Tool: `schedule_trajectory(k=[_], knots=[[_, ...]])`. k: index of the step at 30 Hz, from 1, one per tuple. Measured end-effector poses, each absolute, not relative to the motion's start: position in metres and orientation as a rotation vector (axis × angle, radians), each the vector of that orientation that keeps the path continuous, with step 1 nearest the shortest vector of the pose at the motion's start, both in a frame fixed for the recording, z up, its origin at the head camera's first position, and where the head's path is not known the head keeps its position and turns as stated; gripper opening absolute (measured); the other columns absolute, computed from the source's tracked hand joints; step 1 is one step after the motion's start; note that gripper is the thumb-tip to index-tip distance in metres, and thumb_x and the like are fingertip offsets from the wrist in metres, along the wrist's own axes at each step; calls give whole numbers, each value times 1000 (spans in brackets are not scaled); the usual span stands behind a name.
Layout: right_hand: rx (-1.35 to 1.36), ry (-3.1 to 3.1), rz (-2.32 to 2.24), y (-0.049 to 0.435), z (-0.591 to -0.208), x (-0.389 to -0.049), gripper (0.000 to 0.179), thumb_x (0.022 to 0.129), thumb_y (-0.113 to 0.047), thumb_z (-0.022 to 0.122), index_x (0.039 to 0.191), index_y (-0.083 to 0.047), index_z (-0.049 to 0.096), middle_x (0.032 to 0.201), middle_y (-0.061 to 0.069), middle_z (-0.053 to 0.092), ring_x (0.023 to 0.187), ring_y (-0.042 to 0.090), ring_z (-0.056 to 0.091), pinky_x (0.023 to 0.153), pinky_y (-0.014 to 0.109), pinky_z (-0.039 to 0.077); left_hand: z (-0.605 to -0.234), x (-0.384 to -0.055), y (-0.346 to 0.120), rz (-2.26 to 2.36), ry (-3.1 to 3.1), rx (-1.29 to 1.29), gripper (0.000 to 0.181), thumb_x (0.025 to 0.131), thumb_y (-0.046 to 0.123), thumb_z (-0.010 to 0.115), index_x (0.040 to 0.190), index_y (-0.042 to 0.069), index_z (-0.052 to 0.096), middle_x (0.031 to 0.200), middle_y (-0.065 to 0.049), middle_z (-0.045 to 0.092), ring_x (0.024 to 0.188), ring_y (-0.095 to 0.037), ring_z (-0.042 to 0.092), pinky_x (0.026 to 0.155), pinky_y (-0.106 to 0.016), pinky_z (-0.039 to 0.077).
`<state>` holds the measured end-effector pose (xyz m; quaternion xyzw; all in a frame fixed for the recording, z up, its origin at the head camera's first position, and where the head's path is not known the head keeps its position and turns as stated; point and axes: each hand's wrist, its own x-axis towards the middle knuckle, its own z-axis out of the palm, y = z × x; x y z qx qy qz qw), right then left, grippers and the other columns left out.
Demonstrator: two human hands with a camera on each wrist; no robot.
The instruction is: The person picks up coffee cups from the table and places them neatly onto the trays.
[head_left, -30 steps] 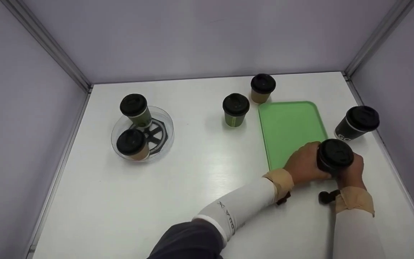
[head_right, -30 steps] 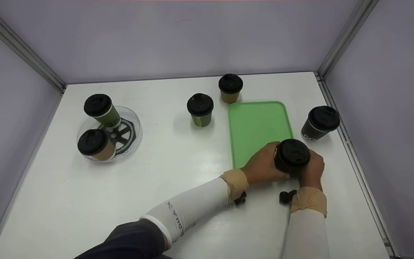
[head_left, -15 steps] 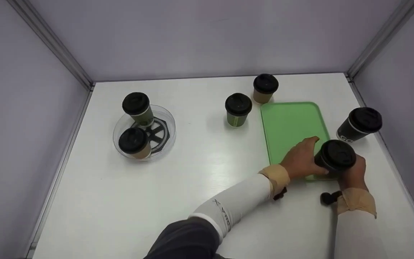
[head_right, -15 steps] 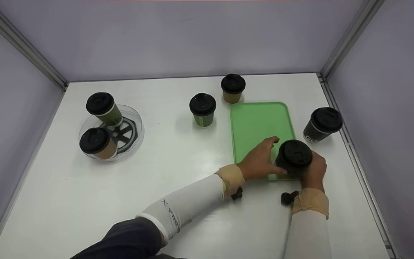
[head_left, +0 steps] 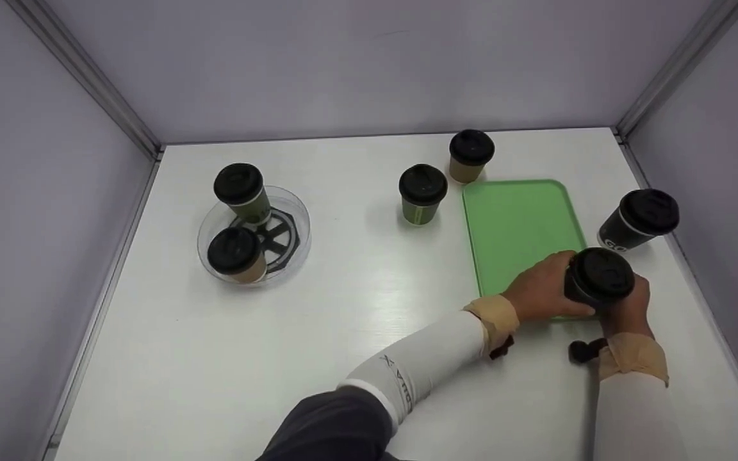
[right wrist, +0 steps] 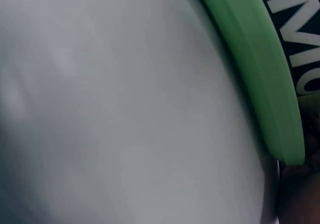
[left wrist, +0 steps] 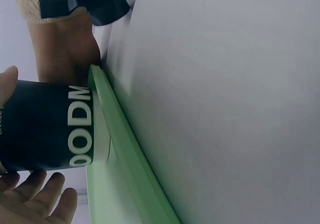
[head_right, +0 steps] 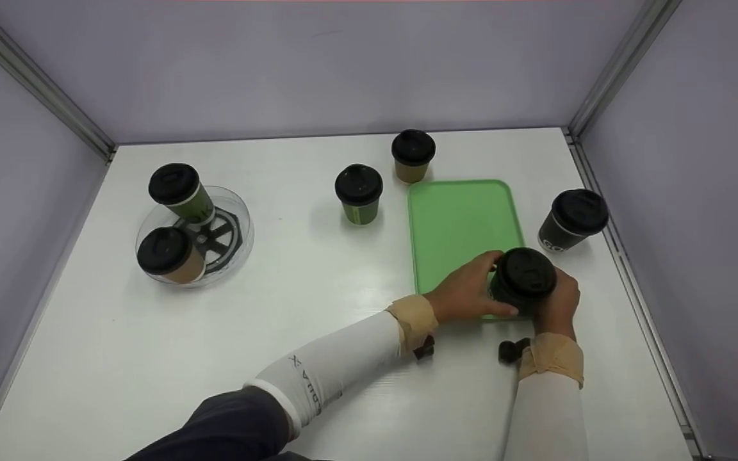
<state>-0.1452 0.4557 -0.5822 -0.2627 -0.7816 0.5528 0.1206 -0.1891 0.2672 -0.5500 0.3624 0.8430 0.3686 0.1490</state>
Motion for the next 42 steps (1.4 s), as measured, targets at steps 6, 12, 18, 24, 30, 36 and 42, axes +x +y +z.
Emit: schedule_trajectory(k=[6, 12, 18, 24, 30, 36, 42], knots=[[-594, -2376, 1402, 452, -589, -145, 13, 90, 7, 59, 86, -1, 69, 67, -20, 58, 66, -1, 51, 66, 13, 41, -552, -191, 270, 1077, 2436, 1022, 85, 77, 51, 79, 145, 21, 38, 136, 15, 45, 124, 5, 39, 99, -11, 30], [-608, -2190, 1613, 447, -587, -145, 12, 86, 8, 64, 80, 0, 71, 65, -13, 60, 61, 3, 49, 63, 16, 41, -553, -192, 270, 1100, 2429, 1037, 81, 79, 49, 78, 144, 20, 39, 134, 15, 46, 123, 5, 40, 99, -10, 29], [-490, -2397, 1273, 453, -594, -143, 12, 78, 14, 67, 88, 7, 69, 67, -22, 57, 64, -2, 50, 65, 13, 40, -553, -191, 267, 1082, 2430, 1010, 88, 79, 51, 78, 148, 19, 34, 139, 12, 43, 126, 3, 38, 100, -12, 30], [-685, -2368, 1466, 455, -588, -142, 21, 91, 5, 59, 83, -12, 69, 69, -18, 59, 67, 1, 50, 67, 14, 41, -549, -194, 259, 1061, 2405, 969, 97, 78, 54, 76, 153, 20, 24, 148, 12, 34, 132, 1, 33, 103, -15, 30], [-754, -2346, 1506, 455, -588, -142, 29, 94, 2, 57, 76, -19, 67, 66, -17, 58, 65, 3, 48, 65, 15, 40, -548, -197, 247, 1048, 2354, 984, 97, 80, 54, 74, 155, 24, 20, 151, 15, 28, 133, 2, 30, 104, -16, 30], [-757, -2274, 1631, 457, -586, -141, 24, 95, 1, 57, 77, -9, 68, 66, -12, 57, 64, 4, 46, 63, 15, 40, -547, -203, 234, 1030, 2361, 1020, 95, 82, 54, 73, 154, 25, 20, 150, 15, 29, 133, 3, 30, 103, -15, 30], [-694, -2516, 1281, 462, -586, -138, 19, 96, -1, 54, 81, -5, 65, 66, -17, 54, 65, 3, 45, 64, 15, 38, -540, -212, 219, 1057, 2379, 1056, 91, 84, 51, 72, 154, 23, 21, 150, 13, 30, 132, 2, 33, 102, -15, 32]])
